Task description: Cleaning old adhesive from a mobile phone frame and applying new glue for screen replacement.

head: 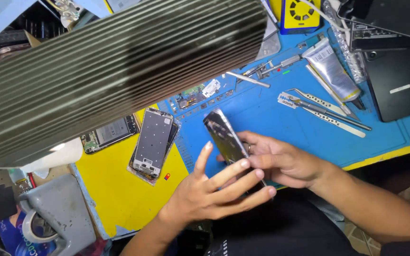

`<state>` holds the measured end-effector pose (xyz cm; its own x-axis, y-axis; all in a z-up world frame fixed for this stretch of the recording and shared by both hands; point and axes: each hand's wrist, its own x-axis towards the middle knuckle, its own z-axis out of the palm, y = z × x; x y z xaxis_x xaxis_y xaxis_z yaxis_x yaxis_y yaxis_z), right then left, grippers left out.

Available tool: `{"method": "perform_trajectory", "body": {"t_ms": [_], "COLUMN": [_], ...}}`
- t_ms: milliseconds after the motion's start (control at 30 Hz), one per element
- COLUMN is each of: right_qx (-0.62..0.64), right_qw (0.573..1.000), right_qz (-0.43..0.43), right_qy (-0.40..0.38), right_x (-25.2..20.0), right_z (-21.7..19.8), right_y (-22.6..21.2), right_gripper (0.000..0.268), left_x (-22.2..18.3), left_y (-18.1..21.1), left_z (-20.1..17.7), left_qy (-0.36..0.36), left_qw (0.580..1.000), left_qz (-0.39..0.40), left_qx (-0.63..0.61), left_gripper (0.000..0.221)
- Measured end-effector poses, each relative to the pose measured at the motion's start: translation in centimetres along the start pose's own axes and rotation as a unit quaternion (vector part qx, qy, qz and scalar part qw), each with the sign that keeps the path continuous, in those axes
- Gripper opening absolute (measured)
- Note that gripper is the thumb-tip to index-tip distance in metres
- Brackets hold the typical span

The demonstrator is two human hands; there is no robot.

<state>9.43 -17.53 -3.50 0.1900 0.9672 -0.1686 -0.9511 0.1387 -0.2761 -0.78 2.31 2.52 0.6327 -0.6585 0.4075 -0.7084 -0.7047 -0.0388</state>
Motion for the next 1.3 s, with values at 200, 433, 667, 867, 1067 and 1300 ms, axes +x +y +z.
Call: {"method": "perform_trajectory", "body": {"t_ms": [200, 433, 667, 867, 1067, 1300], "right_qx": [-0.236, -0.351, -0.431, -0.449, -0.446, -0.430], "right_qw": [0.962, 0.925, 0.893, 0.882, 0.879, 0.887], "right_qz": [-0.109, -0.114, -0.101, -0.109, -0.132, -0.136], "right_qy": [0.082, 0.090, 0.083, 0.096, 0.106, 0.102], "right_x": [0.9, 1.7, 1.5, 1.3, 1.1, 0.7], "right_z": [-2.5, 0.5, 0.1, 0.3, -0.1, -0.4], "right_y": [2.2, 2.3, 1.5, 0.9, 1.0, 0.7], "right_gripper": [0.084, 0.088, 0.088, 0.082, 0.082, 0.083], "left_x": [-5.1, -2.5, -2.8, -2.2, -2.3, -2.4], "left_y": [1.3, 2.0, 1.6, 1.1, 1.0, 0.8], "left_z": [2.0, 3.2, 3.0, 2.8, 3.0, 3.3], "left_qy": [-0.021, 0.187, 0.172, 0.129, 0.107, 0.094], "left_qw": [0.948, 0.488, 0.478, 0.523, 0.538, 0.544], "left_qz": [-0.218, -0.509, -0.520, -0.518, -0.528, -0.539], "left_qx": [-0.231, -0.684, -0.686, -0.665, -0.648, -0.636], "left_gripper": [0.044, 0.114, 0.103, 0.104, 0.103, 0.104]}}
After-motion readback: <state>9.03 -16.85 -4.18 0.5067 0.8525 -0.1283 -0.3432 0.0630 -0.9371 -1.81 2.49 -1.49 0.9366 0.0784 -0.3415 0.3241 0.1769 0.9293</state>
